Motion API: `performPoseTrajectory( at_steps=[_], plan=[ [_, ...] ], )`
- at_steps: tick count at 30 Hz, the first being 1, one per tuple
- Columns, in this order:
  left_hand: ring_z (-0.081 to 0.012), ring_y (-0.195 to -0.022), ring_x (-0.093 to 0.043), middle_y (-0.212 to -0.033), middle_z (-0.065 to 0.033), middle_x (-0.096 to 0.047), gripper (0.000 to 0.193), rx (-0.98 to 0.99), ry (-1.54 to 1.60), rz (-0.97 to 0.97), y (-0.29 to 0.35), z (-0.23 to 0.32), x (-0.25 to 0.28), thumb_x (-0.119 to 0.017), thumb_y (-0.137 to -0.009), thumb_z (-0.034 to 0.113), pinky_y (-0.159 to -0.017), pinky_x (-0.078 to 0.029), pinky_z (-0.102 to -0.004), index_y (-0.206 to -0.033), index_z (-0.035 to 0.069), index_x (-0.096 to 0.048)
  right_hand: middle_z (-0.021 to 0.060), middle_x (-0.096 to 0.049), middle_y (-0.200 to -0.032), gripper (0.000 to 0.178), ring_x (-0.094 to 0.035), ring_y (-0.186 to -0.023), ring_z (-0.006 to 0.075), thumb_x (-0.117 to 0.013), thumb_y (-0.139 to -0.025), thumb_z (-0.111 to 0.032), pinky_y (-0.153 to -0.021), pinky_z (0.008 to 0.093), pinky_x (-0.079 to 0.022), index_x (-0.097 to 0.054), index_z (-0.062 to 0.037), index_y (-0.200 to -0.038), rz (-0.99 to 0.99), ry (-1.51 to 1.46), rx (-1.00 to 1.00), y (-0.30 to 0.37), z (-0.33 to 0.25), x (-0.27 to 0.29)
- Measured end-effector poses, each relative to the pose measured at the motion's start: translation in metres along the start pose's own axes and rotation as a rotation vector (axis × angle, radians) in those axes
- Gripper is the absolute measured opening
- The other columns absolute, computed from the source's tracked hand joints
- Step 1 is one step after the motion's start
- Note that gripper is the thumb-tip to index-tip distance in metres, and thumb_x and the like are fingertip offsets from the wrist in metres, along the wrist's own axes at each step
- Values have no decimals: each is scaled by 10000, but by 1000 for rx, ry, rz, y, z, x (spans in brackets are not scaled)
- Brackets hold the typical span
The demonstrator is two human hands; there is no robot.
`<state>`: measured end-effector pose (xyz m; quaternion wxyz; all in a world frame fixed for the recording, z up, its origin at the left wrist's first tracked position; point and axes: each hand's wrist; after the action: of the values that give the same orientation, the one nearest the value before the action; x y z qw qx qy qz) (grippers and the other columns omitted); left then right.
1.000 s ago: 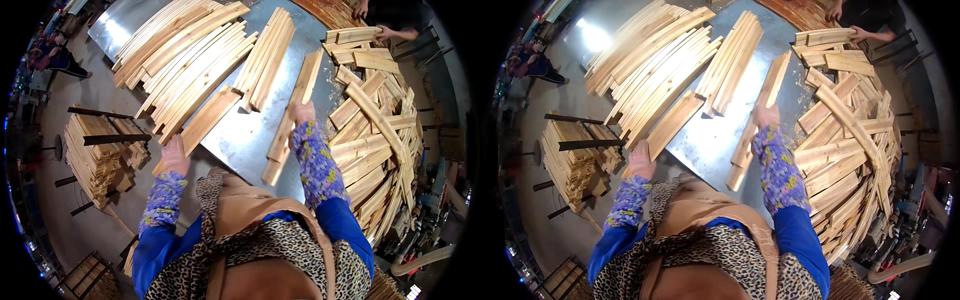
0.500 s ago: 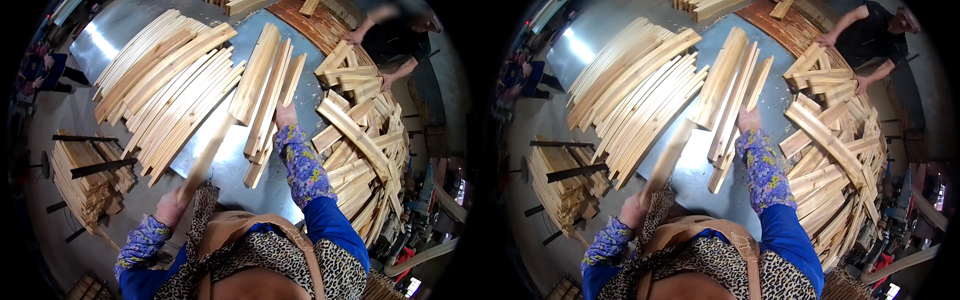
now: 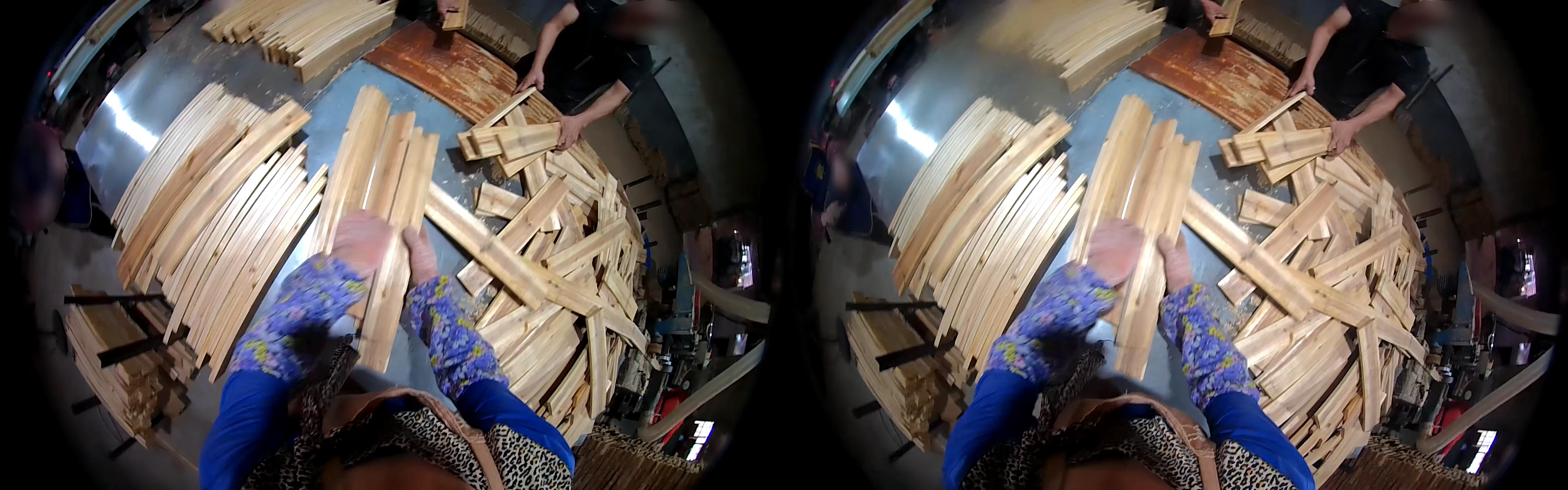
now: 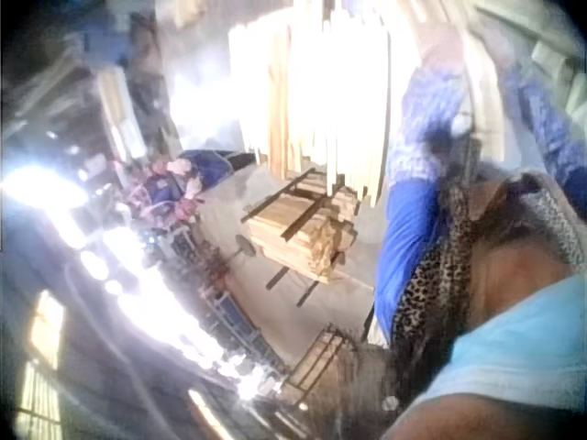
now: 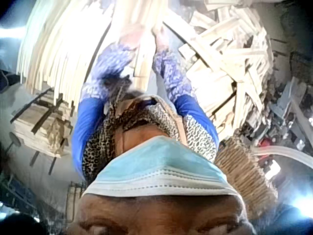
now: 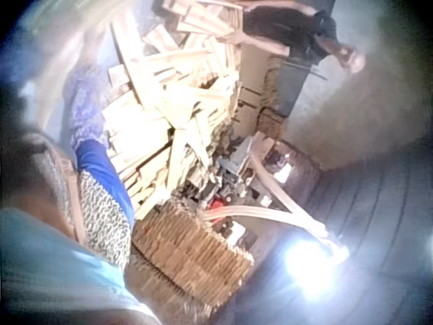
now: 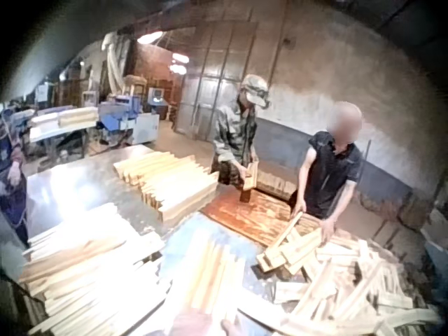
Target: The person sorts and stacks thin wooden planks on a metal table. They pick up planks from a disorganized pile, align them, and place them into a neat stack. Other workers are visible in the background handling similar materials.
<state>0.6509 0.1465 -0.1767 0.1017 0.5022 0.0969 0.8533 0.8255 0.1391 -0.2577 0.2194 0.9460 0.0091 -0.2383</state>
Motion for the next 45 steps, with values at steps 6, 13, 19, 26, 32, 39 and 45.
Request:
performPoseTrajectory(
  at_steps=[6,13,19,26,32,39,45],
  plan=[
    [-402,-1359,-572,-1519,-254,-542,785,161,-266,484,-46,-27,-19,-747,-911,367,-1011,-541,-492,-1556,13,-474,151,-703,-1373,791,-676,-1215,268,-828,-944,-210,-1085,404,-533,-466,-9,-1617,10,346,99,-23,-14,19],
    [-317,-1183,-689,-1292,-157,-691,609,547,-135,202,-122,-3,36,-750,-940,236,-937,-580,-456,-1468,46,-513,146,-644,-1478,823,-642,-1291,269,-778,-956,-215,-1122,408,-524,-402,-12,-1659,-123,78,135,-29,-5,10],
    [-357,-1225,-685,-1271,-194,-671,435,252,-179,187,-69,-18,0,-663,-994,163,-991,-585,-502,-1400,60,-545,160,-641,-1459,772,-623,-1294,276,-762,-989,-155,-1132,385,-507,-392,-24,-1654,-60,1,169,-18,25,-20],
    [-441,-1039,-658,-1256,-204,-657,376,30,-219,370,201,-92,22,-664,-946,183,-918,-556,-539,-1288,33,-619,228,-567,-1523,780,-576,-1363,315,-720,-1038,-221,-1154,423,-489,-327,11,-1671,-270,187,103,135,66,-125],
    [-398,-1316,-546,-1416,-194,-605,575,66,-191,256,233,-67,9,-717,-934,295,-1107,-460,-531,-1444,61,-597,288,-617,-1385,745,-590,-1294,501,-734,-970,-299,-1149,532,-473,-461,-20,-1605,-302,724,172,145,85,-111],
    [-441,-1427,-478,-1631,-226,-427,865,103,-258,152,231,-90,-6,-797,-846,196,-1204,-418,-541,-1612,41,-426,224,-654,-1482,782,-589,-1361,474,-811,-892,-482,-1174,537,-461,-603,-127,-1557,484,1683,954,187,-40,-18],
    [-479,-1565,-367,-1717,-250,-342,885,131,-51,140,235,-117,-2,-707,-863,104,-1315,-341,-495,-1671,22,-353,217,-413,-1692,943,-461,-1478,472,-841,-845,-380,-1187,541,-475,-399,-106,-1632,570,1943,159,177,-27,71]
  ],
)
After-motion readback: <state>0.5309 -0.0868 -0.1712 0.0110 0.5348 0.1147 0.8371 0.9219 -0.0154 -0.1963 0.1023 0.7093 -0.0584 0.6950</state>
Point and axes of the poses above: each hand's wrist, its own y-axis away from the middle knuckle, its own x-axis out of the back of the hand, z = x × y
